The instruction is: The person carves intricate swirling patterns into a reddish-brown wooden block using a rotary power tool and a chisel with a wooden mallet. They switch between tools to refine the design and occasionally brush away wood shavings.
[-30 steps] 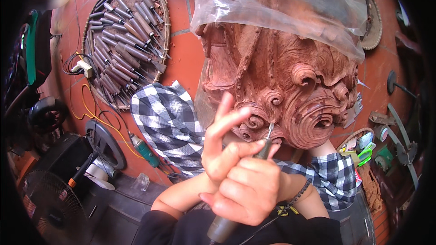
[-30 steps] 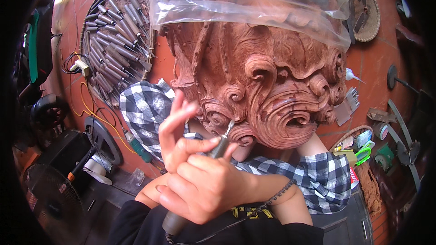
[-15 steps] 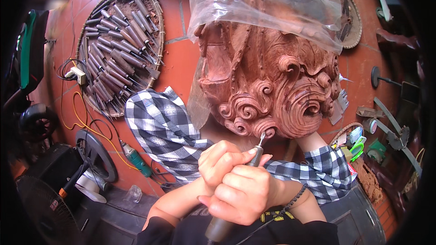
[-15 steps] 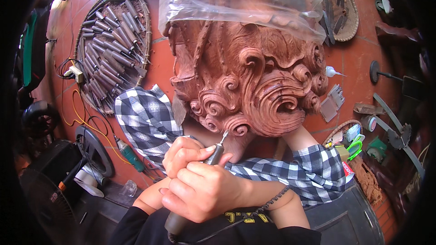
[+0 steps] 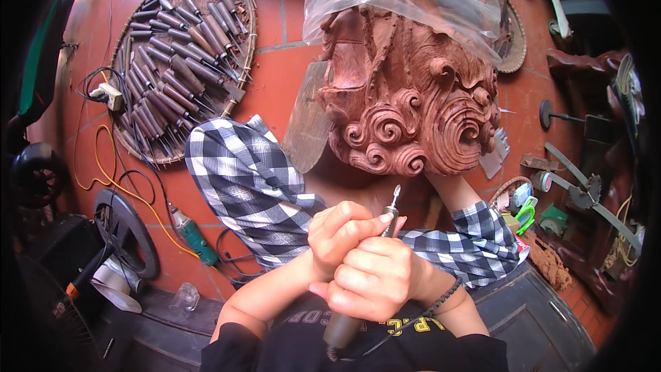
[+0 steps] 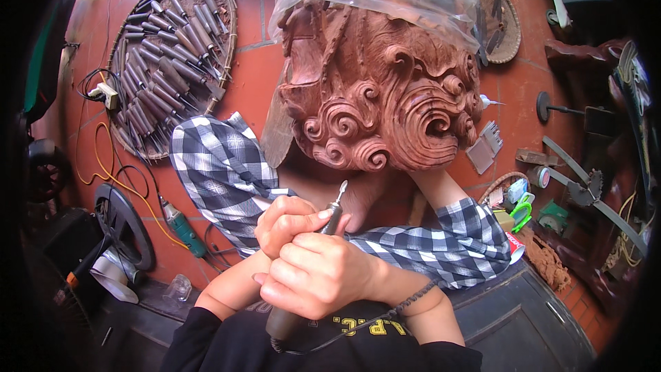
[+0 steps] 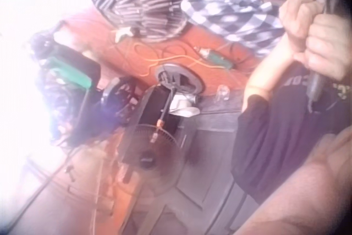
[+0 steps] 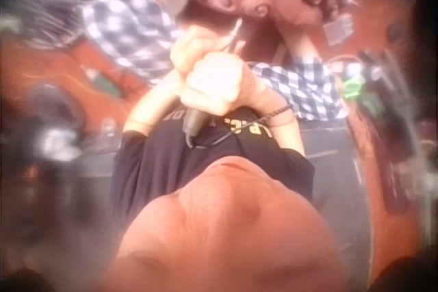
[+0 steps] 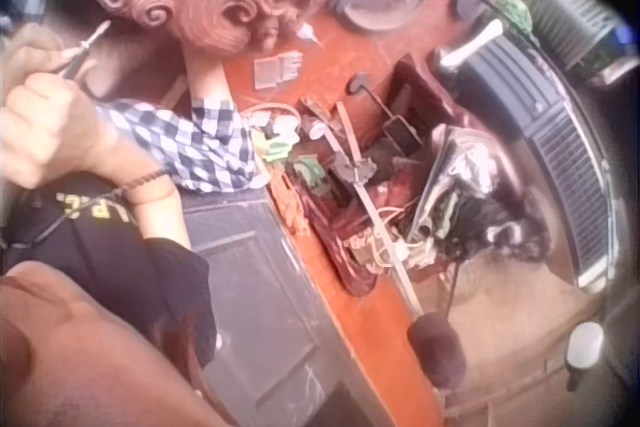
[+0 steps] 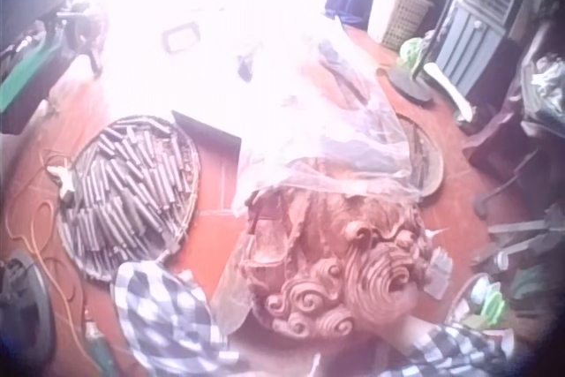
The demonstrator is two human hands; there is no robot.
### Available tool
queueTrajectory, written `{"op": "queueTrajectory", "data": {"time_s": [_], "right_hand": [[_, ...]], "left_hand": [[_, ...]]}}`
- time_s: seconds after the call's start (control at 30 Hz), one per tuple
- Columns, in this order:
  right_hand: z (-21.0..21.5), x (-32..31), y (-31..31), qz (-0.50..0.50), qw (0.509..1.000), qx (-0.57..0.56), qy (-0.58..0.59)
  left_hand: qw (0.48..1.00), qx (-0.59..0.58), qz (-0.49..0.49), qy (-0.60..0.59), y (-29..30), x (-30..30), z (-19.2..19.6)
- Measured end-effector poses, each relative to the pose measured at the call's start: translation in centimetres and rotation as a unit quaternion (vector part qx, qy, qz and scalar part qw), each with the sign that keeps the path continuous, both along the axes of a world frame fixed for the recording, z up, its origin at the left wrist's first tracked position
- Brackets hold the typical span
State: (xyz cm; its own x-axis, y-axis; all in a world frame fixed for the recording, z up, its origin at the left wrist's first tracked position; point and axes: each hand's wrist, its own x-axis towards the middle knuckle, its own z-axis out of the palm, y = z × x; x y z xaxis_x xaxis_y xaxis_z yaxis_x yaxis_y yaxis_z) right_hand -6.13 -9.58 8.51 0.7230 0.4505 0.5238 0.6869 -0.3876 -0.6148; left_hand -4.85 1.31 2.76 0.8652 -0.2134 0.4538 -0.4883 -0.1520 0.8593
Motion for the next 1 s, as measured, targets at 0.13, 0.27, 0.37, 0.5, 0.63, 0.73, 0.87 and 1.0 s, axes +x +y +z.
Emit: {"op": "queueTrajectory", "data": {"time_s": [0.13, 0.27, 0.37, 0.5, 0.63, 0.73, 0.87, 1.0], "right_hand": [[0.0, -0.4, 0.9, 0.004, 1.000, 0.011, 0.002], [-0.1, -1.1, 1.6, -0.004, 1.000, 0.013, -0.005], [0.1, -1.4, 2.1, -0.006, 1.000, 0.006, -0.005], [-0.1, -1.6, 2.3, 0.009, 0.999, -0.011, -0.030], [-0.3, -1.8, 2.3, -0.026, 0.998, 0.020, -0.046], [-0.3, -1.7, 1.7, -0.048, 0.996, 0.056, -0.046], [0.1, -1.0, 0.1, -0.064, 0.994, 0.082, -0.037], [-0.1, 0.1, -0.9, -0.085, 0.989, 0.106, -0.058]], "left_hand": [[1.000, -0.012, 0.016, 0.000, 0.9, -0.4, 0.0], [1.000, -0.014, 0.002, -0.006, 1.9, -0.5, -0.1], [0.999, -0.034, 0.013, -0.009, 2.0, -0.9, -0.1], [0.999, 0.022, 0.031, -0.037, 2.4, -1.5, -0.3], [0.999, 0.035, 0.007, -0.020, 2.4, -1.5, 0.3], [0.999, 0.036, 0.029, -0.008, 1.2, -1.2, 0.8], [0.991, 0.130, -0.017, -0.002, 0.6, 0.0, 2.8], [0.984, 0.173, -0.032, -0.002, -0.5, 1.3, 4.0]]}}
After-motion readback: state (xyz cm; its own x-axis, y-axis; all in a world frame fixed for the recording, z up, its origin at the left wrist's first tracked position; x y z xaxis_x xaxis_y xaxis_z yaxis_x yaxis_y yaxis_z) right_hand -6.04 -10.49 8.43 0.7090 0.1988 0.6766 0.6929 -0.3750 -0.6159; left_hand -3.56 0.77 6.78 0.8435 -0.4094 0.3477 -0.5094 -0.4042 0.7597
